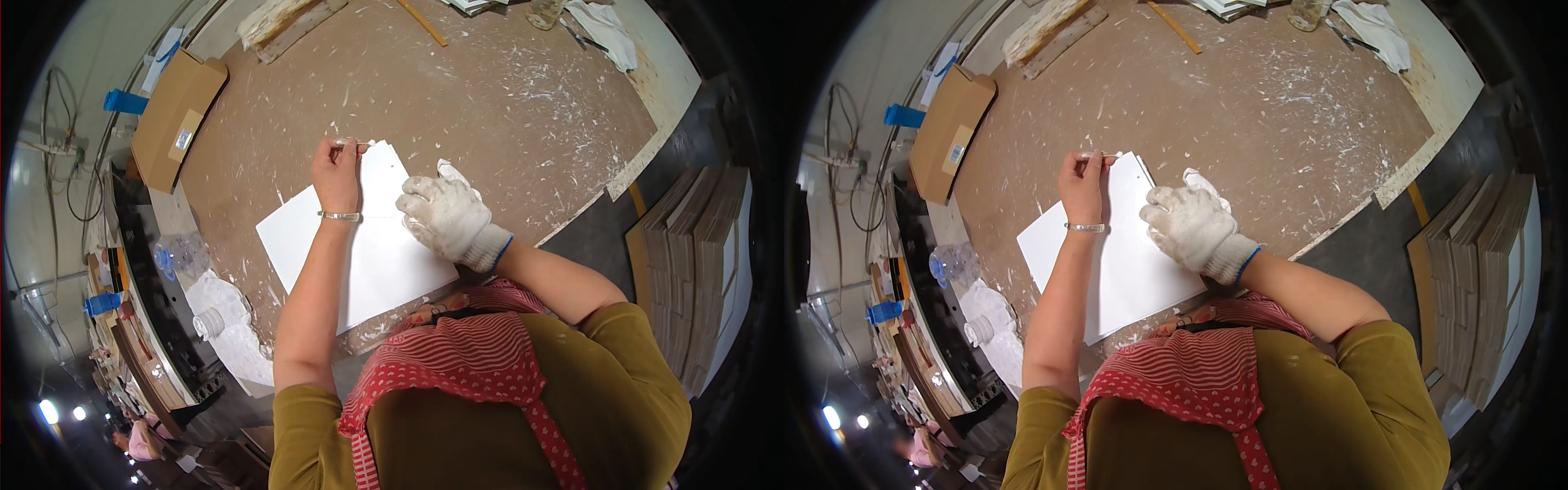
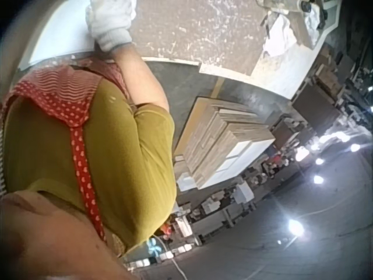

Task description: The person wipes white panels with a cloth and touches up their edges using a cotton swab. The person then stacks and places the panels onto a pallet, removes a glove, and unfastens an apron.

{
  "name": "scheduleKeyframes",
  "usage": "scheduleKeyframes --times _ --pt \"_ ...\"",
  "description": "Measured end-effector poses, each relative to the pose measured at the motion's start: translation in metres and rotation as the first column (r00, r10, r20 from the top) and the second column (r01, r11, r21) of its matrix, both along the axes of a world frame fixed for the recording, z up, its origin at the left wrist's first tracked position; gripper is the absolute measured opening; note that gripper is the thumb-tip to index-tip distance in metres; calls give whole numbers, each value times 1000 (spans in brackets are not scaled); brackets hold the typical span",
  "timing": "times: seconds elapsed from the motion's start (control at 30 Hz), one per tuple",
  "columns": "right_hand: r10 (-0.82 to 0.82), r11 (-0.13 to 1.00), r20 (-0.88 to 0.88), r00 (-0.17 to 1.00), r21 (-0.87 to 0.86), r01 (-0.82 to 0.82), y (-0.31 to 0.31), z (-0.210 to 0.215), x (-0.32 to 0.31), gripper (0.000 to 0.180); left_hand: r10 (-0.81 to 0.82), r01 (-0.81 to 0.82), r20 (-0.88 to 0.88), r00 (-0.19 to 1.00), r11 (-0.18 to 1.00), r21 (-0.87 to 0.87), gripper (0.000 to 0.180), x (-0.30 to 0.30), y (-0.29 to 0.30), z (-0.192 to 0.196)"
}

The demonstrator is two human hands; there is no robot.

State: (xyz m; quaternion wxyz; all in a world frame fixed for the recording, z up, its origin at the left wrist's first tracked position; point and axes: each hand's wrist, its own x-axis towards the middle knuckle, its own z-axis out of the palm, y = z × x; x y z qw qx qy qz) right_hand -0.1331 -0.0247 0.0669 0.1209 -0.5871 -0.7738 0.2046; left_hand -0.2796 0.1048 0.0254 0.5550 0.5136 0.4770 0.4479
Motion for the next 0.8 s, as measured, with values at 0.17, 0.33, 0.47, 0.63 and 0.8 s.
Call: scheduleKeyframes --times 0.17,0.33,0.47,0.63,0.8 --pt "-13 999 -6 1000 35 14 -2 -2 0 25 22 -23 54 998 1000 11 4 7 -8 3" --pt "-39 995 -19 999 91 41 -5 -3 0 24 51 -51 15 999 998 40 4 8 -8 3" --pt "-29 999 -7 1000 27 29 -3 7 0 24 16 -19 101 995 999 27 4 11 -5 -7" --pt "-40 995 -25 999 94 42 -4 -2 1 23 28 -24 -69 997 998 58 3 10 -6 -3" --pt "-43 994 -22 999 99 45 -5 -6 1 23 3 -3 70 998 1000 9 5 19 -10 -2"
